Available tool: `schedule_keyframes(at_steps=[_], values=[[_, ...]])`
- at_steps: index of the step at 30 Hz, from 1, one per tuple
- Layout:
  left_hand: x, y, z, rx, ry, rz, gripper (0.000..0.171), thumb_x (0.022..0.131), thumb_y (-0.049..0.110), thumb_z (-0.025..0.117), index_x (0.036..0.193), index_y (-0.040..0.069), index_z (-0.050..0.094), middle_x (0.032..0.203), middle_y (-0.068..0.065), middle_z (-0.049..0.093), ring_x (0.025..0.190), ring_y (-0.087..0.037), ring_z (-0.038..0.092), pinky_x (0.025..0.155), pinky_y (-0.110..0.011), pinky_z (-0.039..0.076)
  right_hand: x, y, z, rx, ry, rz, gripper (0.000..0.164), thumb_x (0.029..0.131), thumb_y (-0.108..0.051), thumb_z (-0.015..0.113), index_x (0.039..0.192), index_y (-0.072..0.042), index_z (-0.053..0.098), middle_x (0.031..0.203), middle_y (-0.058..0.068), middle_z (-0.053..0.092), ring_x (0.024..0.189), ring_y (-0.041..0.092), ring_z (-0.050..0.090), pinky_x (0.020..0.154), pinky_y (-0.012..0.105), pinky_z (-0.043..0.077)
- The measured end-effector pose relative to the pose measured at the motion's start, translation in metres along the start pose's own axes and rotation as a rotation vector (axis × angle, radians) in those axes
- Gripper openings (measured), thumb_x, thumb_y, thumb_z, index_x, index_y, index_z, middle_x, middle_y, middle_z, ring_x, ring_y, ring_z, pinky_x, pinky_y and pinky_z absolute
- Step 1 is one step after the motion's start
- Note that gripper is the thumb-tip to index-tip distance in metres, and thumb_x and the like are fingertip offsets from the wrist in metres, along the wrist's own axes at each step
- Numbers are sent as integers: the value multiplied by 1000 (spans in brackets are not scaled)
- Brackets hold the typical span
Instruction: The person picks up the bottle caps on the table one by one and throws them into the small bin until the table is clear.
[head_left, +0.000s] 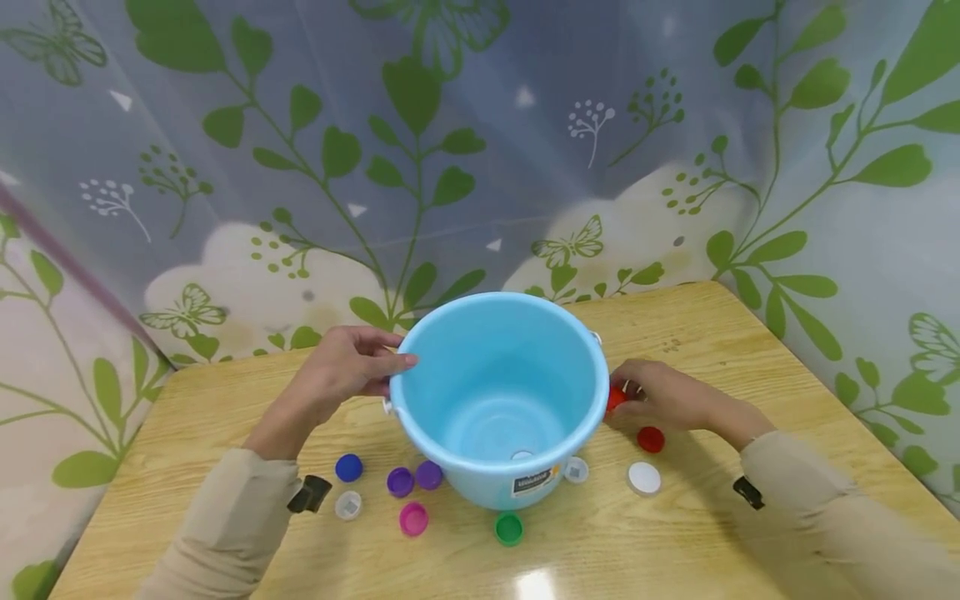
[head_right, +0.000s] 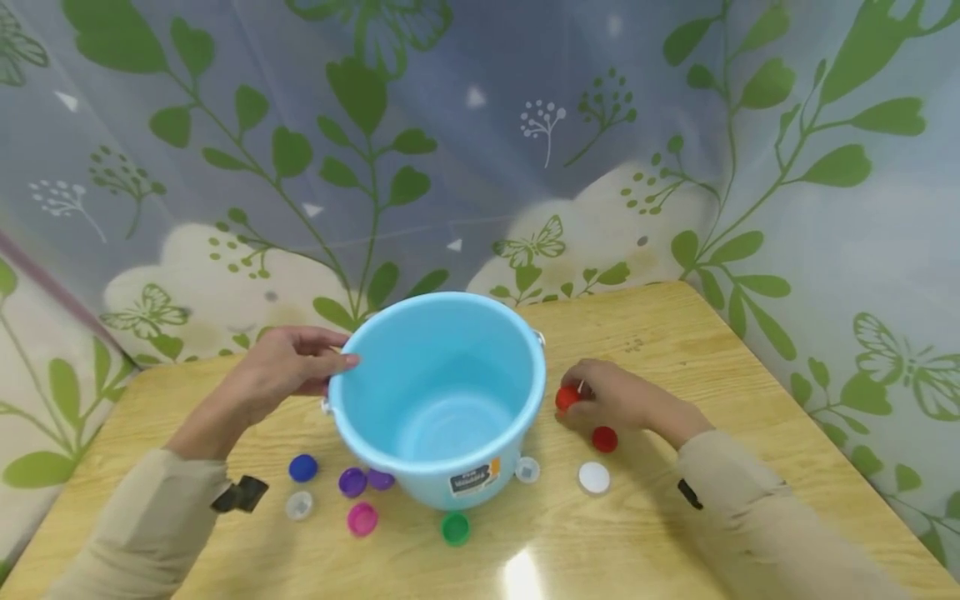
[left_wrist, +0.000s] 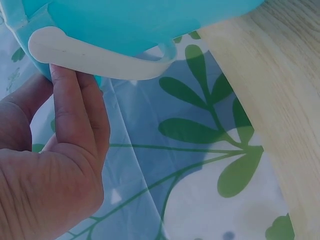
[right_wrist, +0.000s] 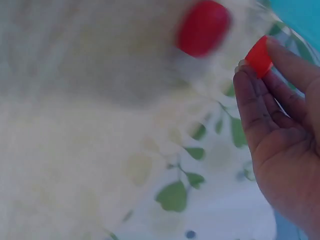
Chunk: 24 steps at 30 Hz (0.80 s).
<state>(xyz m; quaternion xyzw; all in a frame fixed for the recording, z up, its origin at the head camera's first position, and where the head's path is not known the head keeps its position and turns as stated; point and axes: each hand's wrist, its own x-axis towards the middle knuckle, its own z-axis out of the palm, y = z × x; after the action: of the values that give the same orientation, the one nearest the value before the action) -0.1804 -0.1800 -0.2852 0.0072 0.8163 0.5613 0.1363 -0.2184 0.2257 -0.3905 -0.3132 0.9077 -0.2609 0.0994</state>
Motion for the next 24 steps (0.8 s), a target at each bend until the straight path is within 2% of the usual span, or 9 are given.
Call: schedule_keyframes(at_steps=[4,13,16,20,24], values=[[1,0,0,-2,0,-7,41,85,15,74,118,-6,60,97,-18,66,74,-24,69,71,-35,58,-3,-11,-21,-29,56,-6,29,87,-11,71,113,-1,63,102,2,61,89,18,58,76,33,54],[0,-2,0,1,4,2,39,85,15,74,116,-5,62,93,-17,67,72,-23,69,70,-34,59,-13,-39,-68,-105,176,-4,32,85,-8,72,114,0,62,105,7,61,91,21,60,74,35,55],[1,-2,0,1,2,4,39,85,15,74,116,-6,62,93,-17,67,72,-23,69,71,-35,59,-14,-45,-82,-127,219,-28,34,85,-9,73,116,0,62,105,8,62,90,21,61,75,38,56],[1,-1,0,6,4,-1,40,85,15,74,117,-6,62,94,-17,68,74,-24,69,71,-35,59,-15,-58,-93,-125,262,-73,38,86,-12,72,120,0,61,107,7,62,91,20,61,78,40,56],[1,-1,0,8,10,-12,40,85,16,75,117,-5,62,94,-17,67,74,-24,69,71,-35,59,-11,-77,-96,-117,288,-97,40,87,-14,73,122,-2,60,109,4,61,93,19,60,79,39,55]])
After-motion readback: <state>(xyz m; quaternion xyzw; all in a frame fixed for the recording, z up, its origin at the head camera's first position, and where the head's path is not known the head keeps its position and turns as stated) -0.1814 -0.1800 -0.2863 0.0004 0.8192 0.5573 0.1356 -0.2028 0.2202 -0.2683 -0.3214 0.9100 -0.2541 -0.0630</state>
